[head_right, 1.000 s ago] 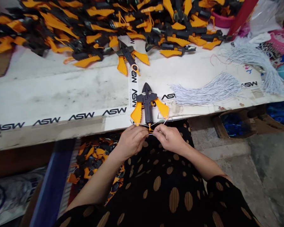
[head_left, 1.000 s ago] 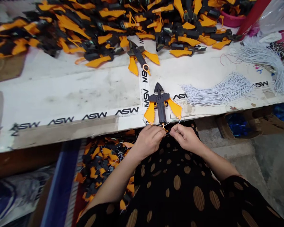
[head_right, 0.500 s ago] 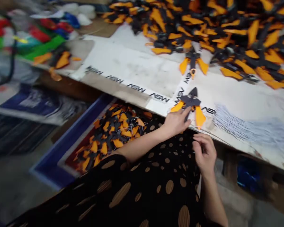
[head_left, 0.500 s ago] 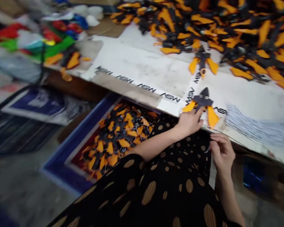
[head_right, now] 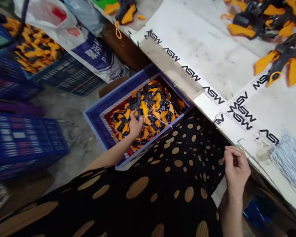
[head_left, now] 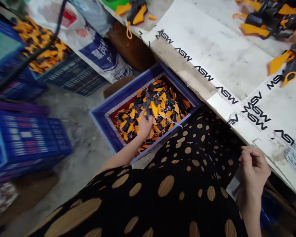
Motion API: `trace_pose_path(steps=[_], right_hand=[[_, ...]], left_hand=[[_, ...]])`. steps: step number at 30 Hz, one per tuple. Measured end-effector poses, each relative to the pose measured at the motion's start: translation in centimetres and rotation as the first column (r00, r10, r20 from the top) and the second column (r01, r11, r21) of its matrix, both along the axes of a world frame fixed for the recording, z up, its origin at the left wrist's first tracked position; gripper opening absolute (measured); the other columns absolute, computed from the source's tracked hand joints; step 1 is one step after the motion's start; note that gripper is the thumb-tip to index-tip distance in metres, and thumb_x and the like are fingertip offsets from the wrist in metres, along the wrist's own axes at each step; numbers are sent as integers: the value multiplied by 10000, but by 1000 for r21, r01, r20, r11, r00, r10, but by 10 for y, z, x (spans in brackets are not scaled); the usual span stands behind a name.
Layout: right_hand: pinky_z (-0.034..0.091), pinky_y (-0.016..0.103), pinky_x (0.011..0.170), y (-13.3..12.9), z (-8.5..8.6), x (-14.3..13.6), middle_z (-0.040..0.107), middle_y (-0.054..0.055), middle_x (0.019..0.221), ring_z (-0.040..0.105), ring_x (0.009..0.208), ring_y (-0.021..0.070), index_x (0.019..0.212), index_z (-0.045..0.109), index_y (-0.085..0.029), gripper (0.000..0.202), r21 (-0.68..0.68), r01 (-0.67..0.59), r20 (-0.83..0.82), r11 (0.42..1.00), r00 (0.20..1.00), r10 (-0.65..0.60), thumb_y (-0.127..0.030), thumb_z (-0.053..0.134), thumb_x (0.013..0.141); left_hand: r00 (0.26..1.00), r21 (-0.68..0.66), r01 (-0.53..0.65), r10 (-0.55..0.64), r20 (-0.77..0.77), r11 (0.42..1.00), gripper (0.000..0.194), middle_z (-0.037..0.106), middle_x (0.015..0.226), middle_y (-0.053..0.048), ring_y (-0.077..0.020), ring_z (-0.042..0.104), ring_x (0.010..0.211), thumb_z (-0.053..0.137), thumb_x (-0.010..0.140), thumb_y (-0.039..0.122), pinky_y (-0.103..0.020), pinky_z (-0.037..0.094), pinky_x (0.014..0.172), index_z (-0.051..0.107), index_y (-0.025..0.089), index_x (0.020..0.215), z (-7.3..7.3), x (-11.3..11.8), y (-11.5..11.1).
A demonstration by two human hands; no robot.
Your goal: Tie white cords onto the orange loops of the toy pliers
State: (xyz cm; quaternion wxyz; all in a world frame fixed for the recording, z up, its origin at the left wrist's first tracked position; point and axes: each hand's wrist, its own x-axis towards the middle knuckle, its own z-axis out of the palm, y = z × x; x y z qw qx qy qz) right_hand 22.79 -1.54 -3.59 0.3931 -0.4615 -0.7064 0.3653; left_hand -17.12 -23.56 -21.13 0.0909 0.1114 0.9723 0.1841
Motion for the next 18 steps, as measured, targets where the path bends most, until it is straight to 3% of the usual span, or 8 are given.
trace_pose_path(steps=[3, 5, 7, 11, 13, 15, 18], right_hand=[[465, 299, 545, 5, 3, -16, 693, 73, 978, 580, 640, 143, 899, 704, -194, 146, -5, -59, 39, 998, 998, 59, -337, 721, 873], [489, 307, 580, 11, 4, -24, 696, 71, 970, 594, 656, 149, 920, 714, -198, 140, 23, -77, 110, 997, 991, 74, -332, 712, 881], [528, 349, 690, 23, 2, -30, 702, 76, 943, 639, 747, 185, 921, 722, -200, 136, 127, -69, 210, 990, 977, 41, -329, 697, 887], [523, 456, 866, 59, -8, -38, 720, 102, 876, 679, 894, 273, 865, 735, -215, 115, 412, -12, 295, 911, 948, -121, -319, 685, 853], [528, 446, 783, 74, -13, -42, 718, 104, 814, 676, 816, 276, 826, 741, -226, 106, 466, 9, 297, 885, 940, -167, -321, 698, 812], [513, 408, 683, 81, -16, -46, 714, 99, 785, 656, 734, 254, 815, 752, -227, 102, 446, 13, 328, 895, 928, -177, -316, 708, 793], [484, 363, 626, 78, -15, -52, 711, 96, 800, 628, 702, 220, 832, 760, -210, 111, 408, 25, 356, 912, 916, -185, -306, 710, 809]], left_hand=[[994, -130, -108, 110, 7, 986, 688, 476, 1481, -296, -395, 537, 1331, 393, 995, 379, -567, 433, 1086, 209, 62, 1578, -30, -18, -39], [995, -170, -86, 93, 36, 982, 734, 241, 1618, -325, -454, 365, 1456, 447, 972, 389, -671, 293, 1150, 219, 54, 1583, -50, -19, -43], [995, -184, 8, 11, 100, 983, 742, 114, 1685, -250, -448, 268, 1506, 518, 944, 424, -685, 205, 1185, 283, 132, 1584, -73, -17, -29], [950, -162, 226, -180, 256, 960, 733, 76, 1723, -110, -401, 166, 1549, 587, 911, 501, -631, 164, 1220, 365, 258, 1566, -119, -37, 23], [923, -173, 279, -215, 319, 944, 795, 30, 1724, -121, -429, 115, 1551, 597, 899, 530, -661, 157, 1206, 320, 244, 1587, -138, -58, 43], [903, -202, 313, -225, 367, 928, 916, -49, 1718, -150, -465, 43, 1550, 635, 867, 538, -695, 187, 1178, 220, 219, 1619, -152, -74, 51], [874, -240, 377, -258, 413, 894, 1036, -151, 1703, -156, -473, -74, 1549, 667, 839, 511, -705, 276, 1133, 73, 221, 1637, -163, -72, 37]])
